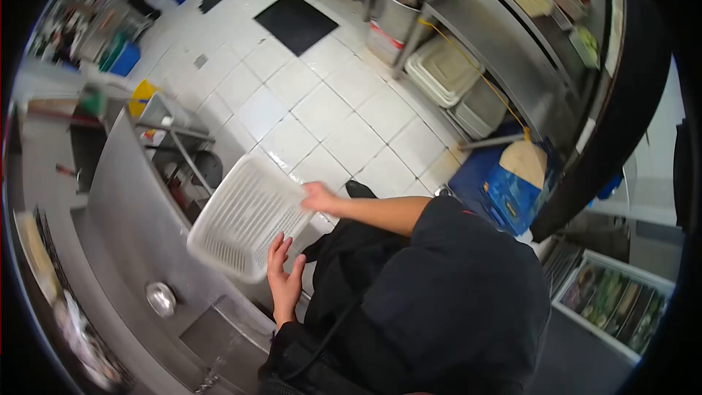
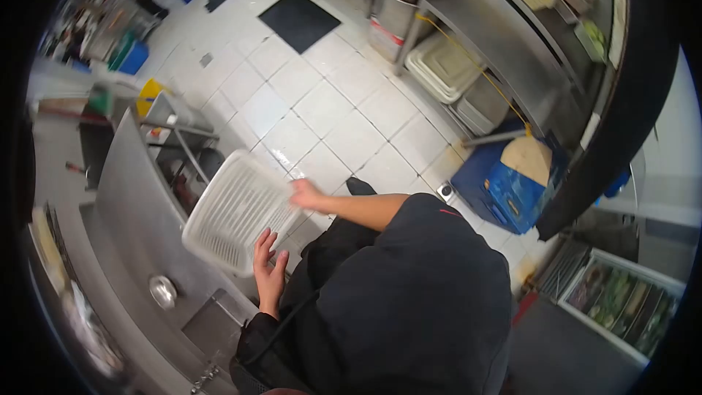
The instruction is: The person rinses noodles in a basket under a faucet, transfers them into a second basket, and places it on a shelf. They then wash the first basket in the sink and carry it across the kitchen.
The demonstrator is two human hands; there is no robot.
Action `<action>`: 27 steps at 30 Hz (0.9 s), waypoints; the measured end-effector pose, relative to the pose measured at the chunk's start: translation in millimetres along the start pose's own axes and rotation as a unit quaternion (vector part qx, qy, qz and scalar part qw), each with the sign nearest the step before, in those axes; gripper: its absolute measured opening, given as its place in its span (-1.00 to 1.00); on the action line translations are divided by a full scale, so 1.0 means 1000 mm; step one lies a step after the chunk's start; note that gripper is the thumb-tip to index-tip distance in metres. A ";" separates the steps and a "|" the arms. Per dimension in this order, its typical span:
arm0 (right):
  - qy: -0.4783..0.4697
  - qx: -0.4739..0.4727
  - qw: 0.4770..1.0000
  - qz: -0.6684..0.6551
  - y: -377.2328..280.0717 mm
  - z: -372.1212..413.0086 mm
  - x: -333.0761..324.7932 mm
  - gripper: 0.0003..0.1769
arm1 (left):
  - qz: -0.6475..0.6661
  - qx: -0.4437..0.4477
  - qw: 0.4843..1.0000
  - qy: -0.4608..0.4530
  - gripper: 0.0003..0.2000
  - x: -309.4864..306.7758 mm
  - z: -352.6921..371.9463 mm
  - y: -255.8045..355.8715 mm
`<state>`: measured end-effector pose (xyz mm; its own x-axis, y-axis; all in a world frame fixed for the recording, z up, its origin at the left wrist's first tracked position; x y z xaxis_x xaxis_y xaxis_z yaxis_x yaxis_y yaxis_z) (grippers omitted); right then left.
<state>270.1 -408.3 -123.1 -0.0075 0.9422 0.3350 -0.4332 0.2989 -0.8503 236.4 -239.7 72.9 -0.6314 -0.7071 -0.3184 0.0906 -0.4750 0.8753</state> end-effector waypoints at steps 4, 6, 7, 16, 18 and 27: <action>0.215 0.086 0.948 -0.216 0.066 0.093 -0.177 -0.50 | -0.121 0.004 0.990 -0.077 -0.56 0.046 -0.044 0.040; 0.392 0.102 0.877 -0.259 0.113 0.133 -0.244 -0.54 | -0.180 0.003 0.980 -0.084 -0.56 0.049 -0.057 0.055; 0.501 0.100 0.811 -0.285 0.138 0.157 -0.268 -0.59 | -0.190 0.004 0.978 -0.088 -0.56 0.050 -0.062 0.058; 0.520 0.048 0.743 -0.419 0.142 0.203 -0.360 -0.66 | -0.088 -0.070 0.991 -0.067 -0.55 0.074 -0.113 0.006; 0.389 0.099 0.874 -0.272 0.104 0.184 -0.355 -0.64 | -0.057 -0.088 0.994 -0.026 -0.44 0.082 -0.134 0.014; -0.069 -0.016 0.994 -0.087 -0.068 0.108 -0.259 -0.63 | 0.170 -0.198 0.962 0.086 -0.50 0.027 -0.198 -0.139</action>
Point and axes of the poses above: each hand's wrist, its own z-axis away from the middle knuckle, its own x-axis out of the palm, y = z × x, the point moved 8 cm from there along -z, towards the middle knuckle, and after that the axes turned 10 degrees about -y, right-handed, at the moved point
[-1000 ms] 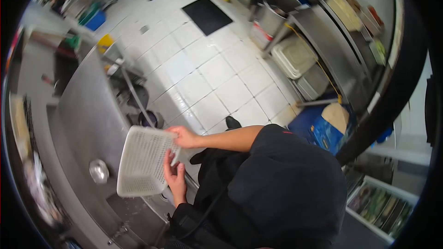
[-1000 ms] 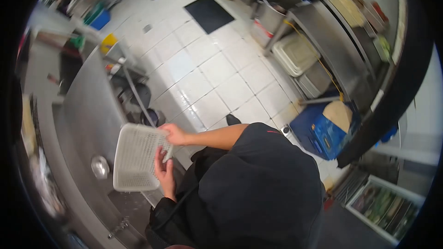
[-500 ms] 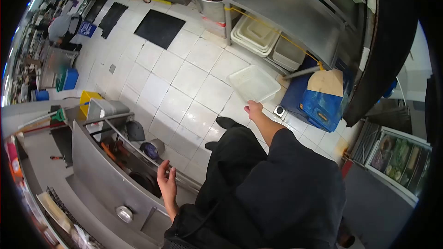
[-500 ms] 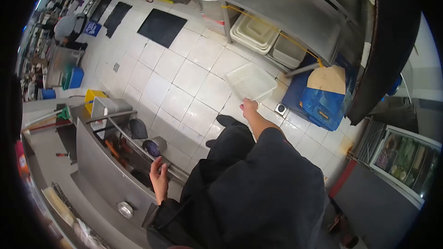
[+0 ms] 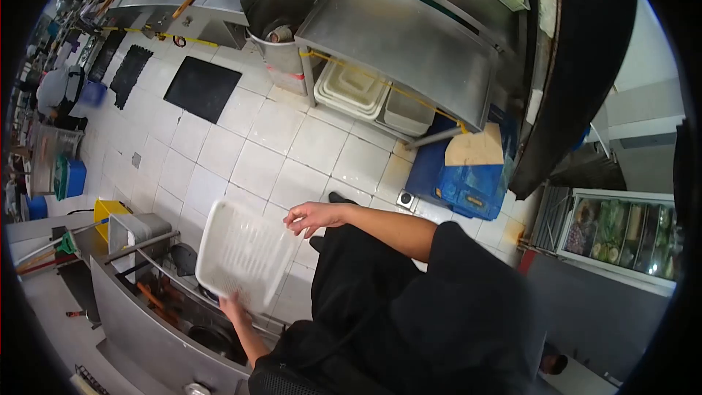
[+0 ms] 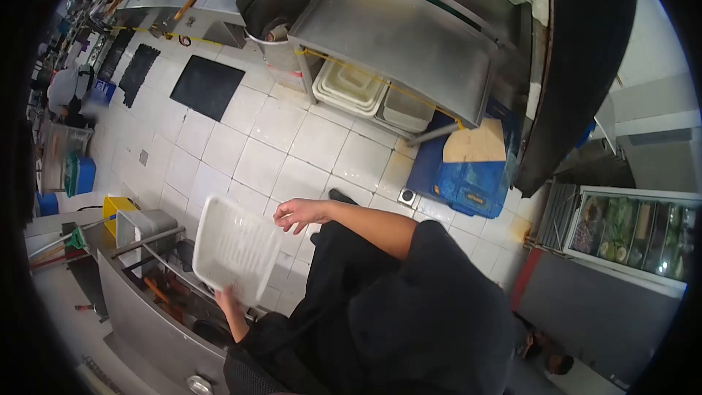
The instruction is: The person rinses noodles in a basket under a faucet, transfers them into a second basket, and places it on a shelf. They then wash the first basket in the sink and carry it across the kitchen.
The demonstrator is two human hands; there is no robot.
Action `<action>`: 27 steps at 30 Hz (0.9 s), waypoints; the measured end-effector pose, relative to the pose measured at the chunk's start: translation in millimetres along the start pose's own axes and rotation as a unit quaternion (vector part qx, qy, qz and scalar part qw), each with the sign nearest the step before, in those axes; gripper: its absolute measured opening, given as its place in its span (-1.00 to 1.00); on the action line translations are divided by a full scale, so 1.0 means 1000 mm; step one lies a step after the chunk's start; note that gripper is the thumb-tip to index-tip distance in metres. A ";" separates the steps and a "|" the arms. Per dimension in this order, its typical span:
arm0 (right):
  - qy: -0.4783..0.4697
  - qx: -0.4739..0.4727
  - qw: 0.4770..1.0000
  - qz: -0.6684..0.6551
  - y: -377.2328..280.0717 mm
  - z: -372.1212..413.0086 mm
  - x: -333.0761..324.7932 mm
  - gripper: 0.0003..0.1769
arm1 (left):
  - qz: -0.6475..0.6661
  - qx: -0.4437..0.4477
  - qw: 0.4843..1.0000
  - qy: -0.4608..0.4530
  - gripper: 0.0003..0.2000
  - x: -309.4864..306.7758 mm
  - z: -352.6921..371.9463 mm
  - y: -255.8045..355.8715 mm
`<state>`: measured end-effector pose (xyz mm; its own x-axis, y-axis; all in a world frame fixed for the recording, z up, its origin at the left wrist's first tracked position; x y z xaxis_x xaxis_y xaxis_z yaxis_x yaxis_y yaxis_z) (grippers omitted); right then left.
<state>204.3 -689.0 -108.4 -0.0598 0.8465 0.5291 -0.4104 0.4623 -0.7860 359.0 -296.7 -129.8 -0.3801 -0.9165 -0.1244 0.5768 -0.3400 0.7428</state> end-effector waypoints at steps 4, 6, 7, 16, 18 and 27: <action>0.245 0.067 0.963 -0.087 0.048 0.005 -0.180 -0.65 | 0.029 -0.161 0.981 0.101 -0.50 -0.034 0.025 -0.091; 0.420 0.002 0.892 -0.169 0.128 0.014 -0.320 -0.76 | -0.008 -0.175 0.976 0.126 -0.49 -0.024 0.014 -0.110; 0.498 0.032 0.829 -0.251 0.144 0.028 -0.368 -0.86 | -0.046 -0.191 0.970 0.144 -0.49 -0.035 0.017 -0.132; 0.700 -0.056 0.652 -0.284 0.222 0.086 -0.645 -0.96 | -0.051 -0.172 0.966 0.188 -0.68 0.249 -0.061 -0.046; 0.705 -0.036 0.650 -0.282 0.253 0.094 -0.650 -0.96 | -0.025 -0.179 0.974 0.138 -0.69 0.292 -0.071 -0.043; 0.685 0.085 0.672 -0.269 0.294 0.134 -0.565 -0.95 | -0.115 -0.135 0.971 -0.158 -0.72 0.494 -0.162 -0.017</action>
Point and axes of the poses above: each hand's wrist, its own z-axis away from the middle knuckle, its own x-axis out of the palm, y = z × x, the point moved 8 cm from there along -z, towards the middle knuckle, and after that the axes turned 10 degrees about -y, right-handed, at the moved point
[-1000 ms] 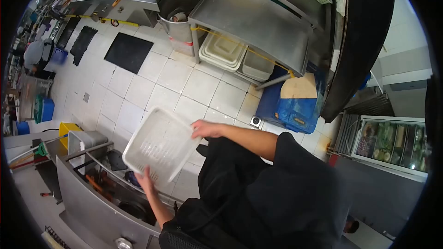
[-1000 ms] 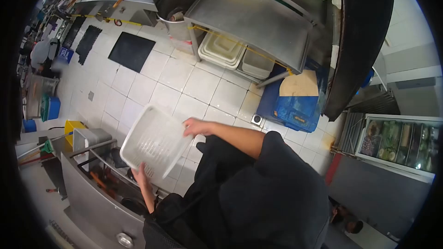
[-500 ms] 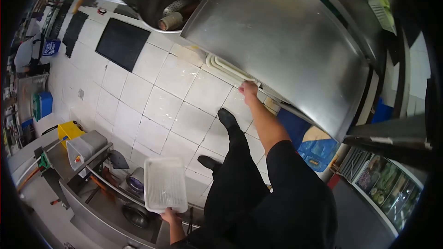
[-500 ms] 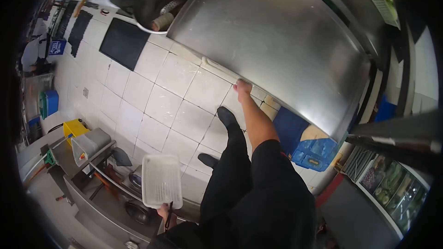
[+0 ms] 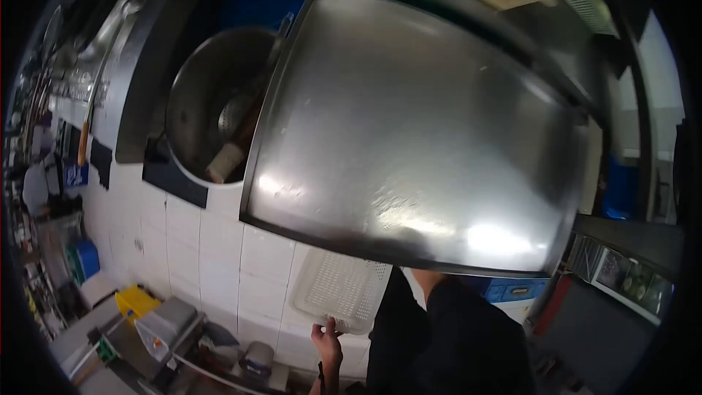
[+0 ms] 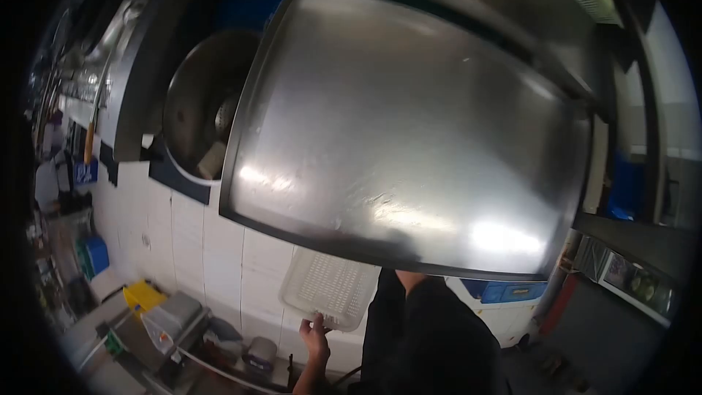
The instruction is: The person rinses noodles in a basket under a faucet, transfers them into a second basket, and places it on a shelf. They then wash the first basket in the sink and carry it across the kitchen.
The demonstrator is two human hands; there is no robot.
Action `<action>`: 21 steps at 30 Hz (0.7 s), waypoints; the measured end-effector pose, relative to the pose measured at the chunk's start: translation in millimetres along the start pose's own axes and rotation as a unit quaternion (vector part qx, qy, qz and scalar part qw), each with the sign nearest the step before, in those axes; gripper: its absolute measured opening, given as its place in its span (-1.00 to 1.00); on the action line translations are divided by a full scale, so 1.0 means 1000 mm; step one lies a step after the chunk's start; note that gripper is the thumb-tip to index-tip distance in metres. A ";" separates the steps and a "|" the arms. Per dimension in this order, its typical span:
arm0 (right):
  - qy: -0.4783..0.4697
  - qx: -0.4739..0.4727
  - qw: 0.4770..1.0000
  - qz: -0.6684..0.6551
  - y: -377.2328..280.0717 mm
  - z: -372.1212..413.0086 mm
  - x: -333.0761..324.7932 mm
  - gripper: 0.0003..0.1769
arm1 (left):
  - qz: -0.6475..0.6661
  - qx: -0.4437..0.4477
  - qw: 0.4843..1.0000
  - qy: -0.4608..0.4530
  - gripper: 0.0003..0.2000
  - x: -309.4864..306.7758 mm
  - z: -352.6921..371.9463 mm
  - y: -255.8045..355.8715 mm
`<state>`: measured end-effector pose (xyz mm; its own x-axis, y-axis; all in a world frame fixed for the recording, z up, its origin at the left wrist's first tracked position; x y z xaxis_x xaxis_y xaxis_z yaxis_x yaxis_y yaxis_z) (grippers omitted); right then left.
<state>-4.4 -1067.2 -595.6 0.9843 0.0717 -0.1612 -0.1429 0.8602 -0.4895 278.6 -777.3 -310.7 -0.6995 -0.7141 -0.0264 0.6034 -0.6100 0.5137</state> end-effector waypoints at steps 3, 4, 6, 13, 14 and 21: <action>-0.015 0.014 1.000 0.016 -0.006 0.029 -0.012 -0.94 | 0.006 0.043 0.997 -0.061 -0.75 0.053 -0.041 0.030; -0.019 0.017 1.000 0.017 -0.011 0.036 -0.014 -0.94 | 0.019 0.039 0.994 -0.096 -0.75 0.074 -0.053 0.039; -0.031 0.016 0.999 0.013 -0.028 0.043 -0.012 -0.94 | 0.067 0.051 0.984 -0.156 -0.75 0.118 -0.063 0.070; -0.082 -0.023 0.996 -0.006 -0.075 0.047 0.008 -0.93 | -0.040 0.010 0.961 -0.273 -0.72 0.117 -0.012 0.051; -0.093 -0.027 0.995 0.008 -0.070 0.047 0.013 -0.93 | -0.112 0.039 0.958 -0.262 -0.66 0.090 -0.009 0.024; -0.156 -0.146 0.719 0.661 -0.006 0.122 0.031 -0.82 | -0.048 -0.146 0.988 0.002 -0.73 -0.166 0.080 -0.135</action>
Point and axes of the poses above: each hand's wrist, its own z-axis away from the middle knuckle, its own x-axis out of the palm, y = z × x, the point moved 8 cm from there along -z, towards the middle knuckle, and after that the axes turned 10 degrees about -y, right-handed, at the moved point
